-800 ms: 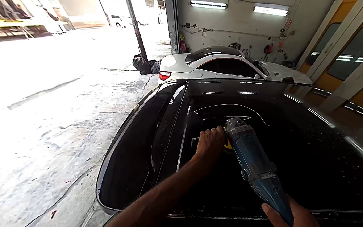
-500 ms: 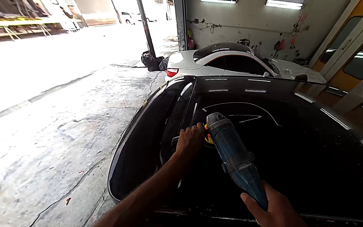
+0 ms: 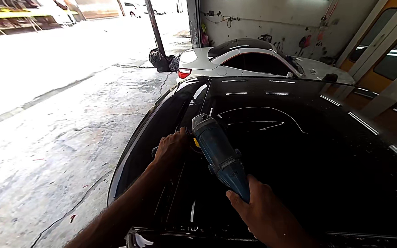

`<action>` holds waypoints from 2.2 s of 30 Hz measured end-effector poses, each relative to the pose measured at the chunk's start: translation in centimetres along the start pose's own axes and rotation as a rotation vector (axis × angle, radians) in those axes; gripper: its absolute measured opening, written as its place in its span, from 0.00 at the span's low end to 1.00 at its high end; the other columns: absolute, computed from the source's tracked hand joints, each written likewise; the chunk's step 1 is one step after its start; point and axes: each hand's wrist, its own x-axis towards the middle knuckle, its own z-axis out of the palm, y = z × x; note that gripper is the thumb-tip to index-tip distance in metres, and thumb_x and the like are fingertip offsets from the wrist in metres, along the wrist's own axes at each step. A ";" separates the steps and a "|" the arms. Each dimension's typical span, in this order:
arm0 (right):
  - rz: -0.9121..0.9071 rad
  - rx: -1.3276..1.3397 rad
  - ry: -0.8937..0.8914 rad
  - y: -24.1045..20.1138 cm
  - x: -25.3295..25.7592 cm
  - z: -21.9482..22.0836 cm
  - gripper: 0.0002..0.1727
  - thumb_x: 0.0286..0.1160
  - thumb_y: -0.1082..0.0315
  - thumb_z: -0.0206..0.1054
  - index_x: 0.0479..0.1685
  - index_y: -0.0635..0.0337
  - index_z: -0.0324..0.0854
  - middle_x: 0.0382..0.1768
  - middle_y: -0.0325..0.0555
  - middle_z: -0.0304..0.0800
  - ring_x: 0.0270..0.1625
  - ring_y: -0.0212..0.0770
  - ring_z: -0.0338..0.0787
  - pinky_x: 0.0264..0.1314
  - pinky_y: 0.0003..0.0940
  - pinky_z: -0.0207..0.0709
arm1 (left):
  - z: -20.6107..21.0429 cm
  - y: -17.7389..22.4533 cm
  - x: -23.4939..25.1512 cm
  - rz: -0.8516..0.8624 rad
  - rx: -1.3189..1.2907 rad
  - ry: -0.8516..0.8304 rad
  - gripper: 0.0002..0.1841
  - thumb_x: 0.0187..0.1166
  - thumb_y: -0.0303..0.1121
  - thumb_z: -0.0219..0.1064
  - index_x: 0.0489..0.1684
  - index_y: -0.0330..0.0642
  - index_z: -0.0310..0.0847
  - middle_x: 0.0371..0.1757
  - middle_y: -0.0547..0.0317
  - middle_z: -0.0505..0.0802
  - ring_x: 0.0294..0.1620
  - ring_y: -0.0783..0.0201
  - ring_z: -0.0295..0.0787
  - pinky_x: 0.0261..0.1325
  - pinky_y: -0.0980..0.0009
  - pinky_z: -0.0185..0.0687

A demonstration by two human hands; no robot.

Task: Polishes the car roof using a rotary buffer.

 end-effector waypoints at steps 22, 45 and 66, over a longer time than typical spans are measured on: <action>0.114 0.167 0.131 3.5 1.6 -5.3 0.25 0.82 0.39 0.64 0.54 0.53 0.74 0.21 0.43 0.83 0.15 0.37 0.86 0.19 0.32 0.85 | -3.1 9.4 6.6 0.143 -0.042 -0.098 0.15 0.85 0.36 0.64 0.61 0.36 0.74 0.48 0.37 0.91 0.55 0.36 0.91 0.58 0.39 0.82; 0.299 0.428 0.528 14.5 -5.7 -14.6 0.20 0.86 0.46 0.64 0.48 0.57 0.76 0.16 0.47 0.81 0.11 0.40 0.84 0.14 0.33 0.84 | -5.2 34.8 8.0 0.641 -0.022 -0.052 0.18 0.82 0.33 0.66 0.64 0.34 0.72 0.51 0.37 0.91 0.56 0.36 0.91 0.56 0.37 0.83; 0.289 0.403 0.531 14.3 -3.2 -15.4 0.22 0.86 0.45 0.64 0.49 0.58 0.76 0.16 0.48 0.81 0.12 0.42 0.84 0.15 0.36 0.85 | -4.8 35.3 10.4 0.629 -0.030 -0.053 0.18 0.82 0.33 0.67 0.63 0.32 0.73 0.52 0.34 0.90 0.57 0.33 0.91 0.55 0.36 0.83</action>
